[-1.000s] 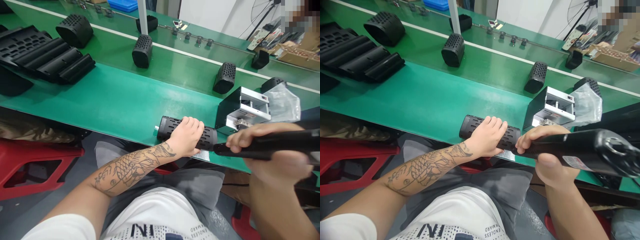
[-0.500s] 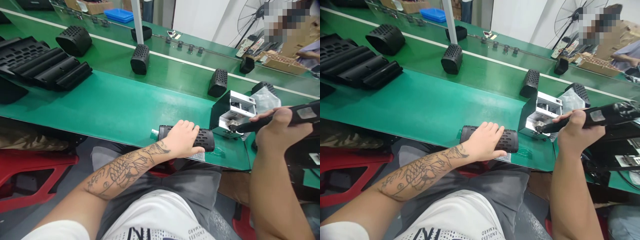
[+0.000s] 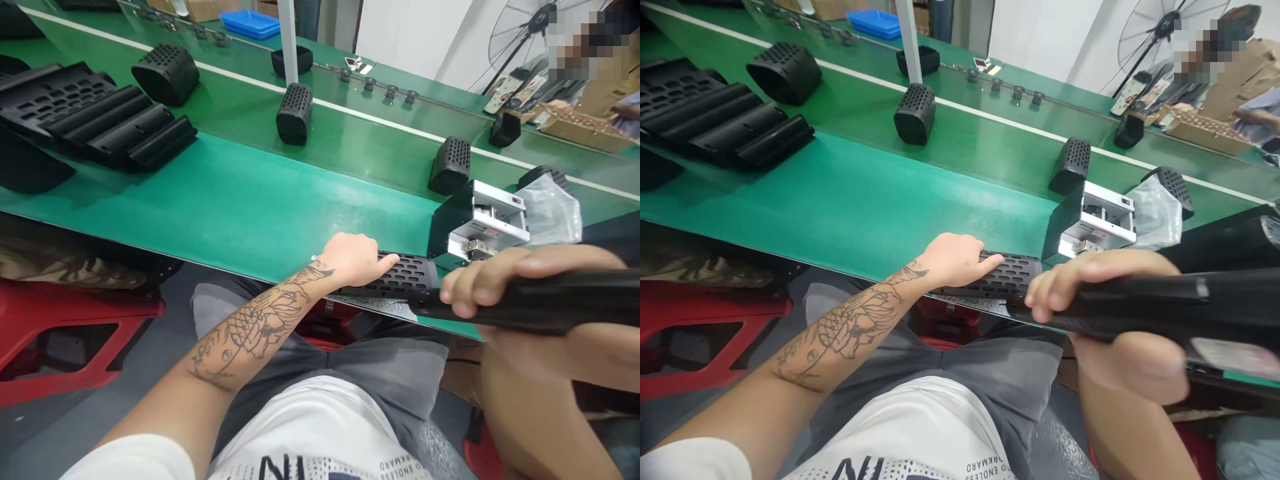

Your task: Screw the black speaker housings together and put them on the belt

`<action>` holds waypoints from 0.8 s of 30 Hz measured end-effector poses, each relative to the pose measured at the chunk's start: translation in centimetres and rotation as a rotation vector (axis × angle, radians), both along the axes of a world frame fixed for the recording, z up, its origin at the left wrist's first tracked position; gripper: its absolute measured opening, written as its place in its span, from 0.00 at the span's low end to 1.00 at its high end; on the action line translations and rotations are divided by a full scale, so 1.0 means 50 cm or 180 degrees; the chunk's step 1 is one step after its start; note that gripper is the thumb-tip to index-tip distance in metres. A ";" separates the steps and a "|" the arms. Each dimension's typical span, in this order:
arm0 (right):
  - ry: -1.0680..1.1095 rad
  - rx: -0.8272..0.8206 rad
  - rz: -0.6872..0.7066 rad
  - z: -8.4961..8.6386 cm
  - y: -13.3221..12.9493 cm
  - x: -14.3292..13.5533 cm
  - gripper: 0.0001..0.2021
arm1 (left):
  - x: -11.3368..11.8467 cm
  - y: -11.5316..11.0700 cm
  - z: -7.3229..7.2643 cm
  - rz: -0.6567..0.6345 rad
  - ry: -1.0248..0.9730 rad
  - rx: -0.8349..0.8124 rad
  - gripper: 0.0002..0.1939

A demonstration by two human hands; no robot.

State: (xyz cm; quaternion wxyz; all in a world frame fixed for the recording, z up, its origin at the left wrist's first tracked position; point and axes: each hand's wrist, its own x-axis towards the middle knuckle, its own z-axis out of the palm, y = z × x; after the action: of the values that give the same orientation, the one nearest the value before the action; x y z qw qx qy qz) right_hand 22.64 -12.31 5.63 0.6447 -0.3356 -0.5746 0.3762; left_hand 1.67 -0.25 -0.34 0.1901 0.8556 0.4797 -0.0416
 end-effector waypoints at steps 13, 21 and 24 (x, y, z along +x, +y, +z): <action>0.0107 0.0116 0.0370 -0.049 0.076 -0.088 0.18 | 0.000 -0.004 -0.006 -0.0051 -0.0187 0.0069 0.43; -0.0014 0.0091 0.0835 -0.045 0.079 -0.092 0.15 | 0.001 -0.004 -0.002 -0.0087 -0.0195 -0.0031 0.42; -0.0099 0.0059 0.1015 -0.045 0.086 -0.079 0.15 | 0.000 -0.004 0.003 -0.0118 -0.0181 -0.0037 0.41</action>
State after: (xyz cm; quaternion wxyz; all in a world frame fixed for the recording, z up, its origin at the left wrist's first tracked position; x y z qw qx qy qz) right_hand 18.69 -8.01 3.41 0.5709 -0.2398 -0.6340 0.4632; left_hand 1.65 -0.43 -0.19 0.2078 0.8640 0.4579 -0.0236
